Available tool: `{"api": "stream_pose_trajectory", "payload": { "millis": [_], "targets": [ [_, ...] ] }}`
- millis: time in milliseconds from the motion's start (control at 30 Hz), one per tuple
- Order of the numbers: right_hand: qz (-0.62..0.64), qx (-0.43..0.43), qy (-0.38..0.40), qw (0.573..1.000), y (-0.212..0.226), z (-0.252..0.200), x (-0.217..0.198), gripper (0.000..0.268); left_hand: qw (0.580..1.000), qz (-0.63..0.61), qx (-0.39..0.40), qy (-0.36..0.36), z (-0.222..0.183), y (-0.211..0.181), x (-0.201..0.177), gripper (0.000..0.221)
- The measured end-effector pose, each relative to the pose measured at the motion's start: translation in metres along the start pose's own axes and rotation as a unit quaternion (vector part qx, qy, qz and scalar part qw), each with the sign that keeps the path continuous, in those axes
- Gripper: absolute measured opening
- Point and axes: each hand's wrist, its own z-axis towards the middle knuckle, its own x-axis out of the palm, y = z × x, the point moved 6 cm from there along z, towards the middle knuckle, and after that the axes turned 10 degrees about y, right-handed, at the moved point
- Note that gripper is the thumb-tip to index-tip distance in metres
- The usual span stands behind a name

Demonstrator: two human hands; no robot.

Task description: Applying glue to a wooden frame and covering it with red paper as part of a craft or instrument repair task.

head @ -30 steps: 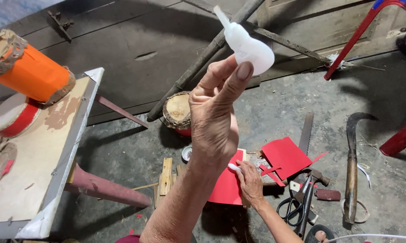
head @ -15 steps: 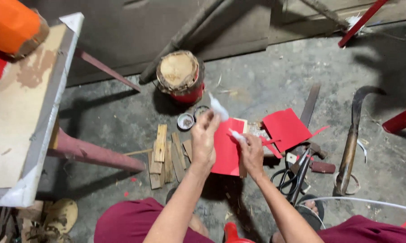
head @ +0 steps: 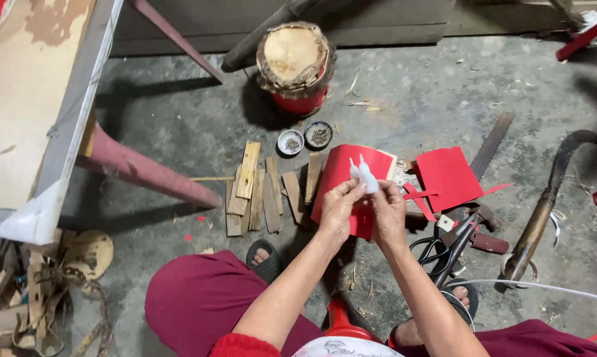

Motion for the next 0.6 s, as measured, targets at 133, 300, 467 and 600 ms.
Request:
{"api": "stream_pose_trajectory", "payload": {
  "millis": [133, 300, 467, 600],
  "targets": [
    [0.075, 0.011, 0.001, 0.997, 0.024, -0.012, 0.026, 0.017, 0.999, 0.002, 0.032, -0.019, -0.018, -0.033, 0.017, 0.022],
    [0.022, 0.031, -0.023, 0.999, 0.009, -0.006, 0.011, 0.011, 0.979, 0.175, 0.097, -0.028, -0.021, -0.044, 0.022, 0.023],
    [0.059, 0.052, -0.035, 0.996, 0.002, 0.000, -0.008, 0.009, 0.977, 0.079, 0.167, -0.111, 0.044, -0.082, -0.054, 0.022],
    [0.048, 0.065, -0.058, 0.995, 0.001, -0.003, -0.014, 0.006, 0.945, 0.082, 0.152, -0.276, 0.115, -0.068, -0.166, 0.047]
  ]
}}
